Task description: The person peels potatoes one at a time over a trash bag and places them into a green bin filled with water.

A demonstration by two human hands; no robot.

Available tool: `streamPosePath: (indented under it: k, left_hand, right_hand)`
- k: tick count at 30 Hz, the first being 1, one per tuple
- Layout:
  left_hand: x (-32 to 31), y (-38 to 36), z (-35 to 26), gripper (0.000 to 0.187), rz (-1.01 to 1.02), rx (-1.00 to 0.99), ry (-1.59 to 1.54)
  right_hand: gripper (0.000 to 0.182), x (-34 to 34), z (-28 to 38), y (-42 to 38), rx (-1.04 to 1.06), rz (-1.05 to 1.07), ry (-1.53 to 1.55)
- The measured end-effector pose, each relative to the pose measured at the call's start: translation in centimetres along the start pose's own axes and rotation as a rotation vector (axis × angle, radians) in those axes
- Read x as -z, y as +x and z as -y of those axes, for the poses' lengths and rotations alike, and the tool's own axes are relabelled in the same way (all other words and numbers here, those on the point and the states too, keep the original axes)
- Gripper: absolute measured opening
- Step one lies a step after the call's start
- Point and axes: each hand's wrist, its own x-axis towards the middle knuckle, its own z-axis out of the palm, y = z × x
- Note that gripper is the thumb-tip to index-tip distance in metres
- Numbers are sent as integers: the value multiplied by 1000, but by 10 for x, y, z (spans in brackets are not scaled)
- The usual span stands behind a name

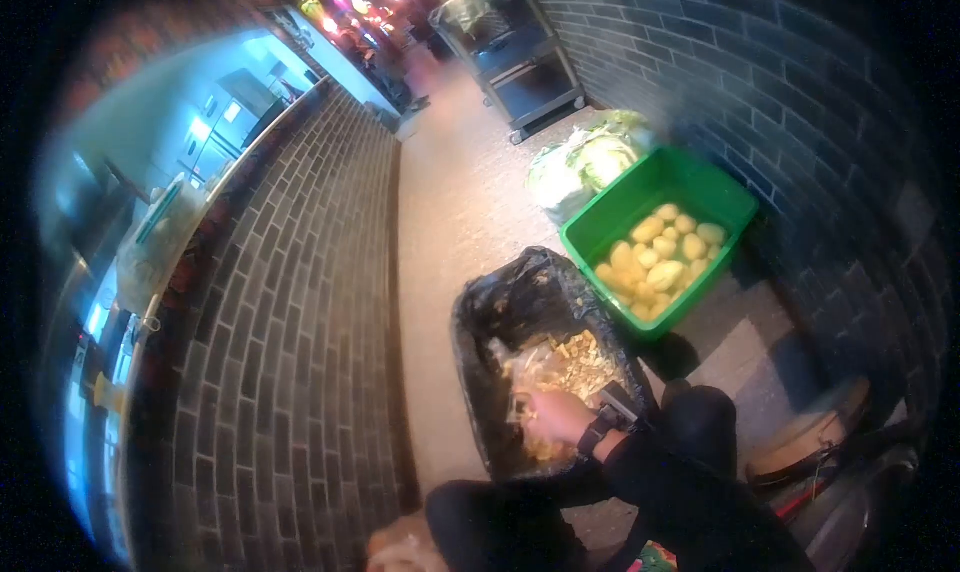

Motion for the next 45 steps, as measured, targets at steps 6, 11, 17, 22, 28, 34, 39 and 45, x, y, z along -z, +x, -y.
streamPosePath:
  k: [6,11,17,22,28,34,39,45]
  left_hand:
    - [104,-89,-84,42,25,-300,-284]
    - [141,-48,-234,86,1,-578,-1351]
    - [26,53,-392,70,776,-635,-1740]
    - [-83,88,-434,57,830,-187,-1598]
    - [-103,89,-453,50,733,-72,-1647]
    - [-95,93,-448,42,550,-287,-1598]
    - [-92,98,-435,36,449,-214,-1771]
    - [-85,99,-434,40,301,-34,-1768]
  right_hand:
    - [34,27,5,6,-54,56,-56]
    - [18,35,8,35,-23,140,565]
    - [15,69,19,58,-244,118,742]
    - [28,73,-25,57,-193,-104,94]
    - [13,52,-9,85,-90,-135,176]
    - [15,15,-4,105,-14,-275,103]
    - [18,1,14,105,-57,-206,218]
    - [21,-35,30,107,-48,-298,130]
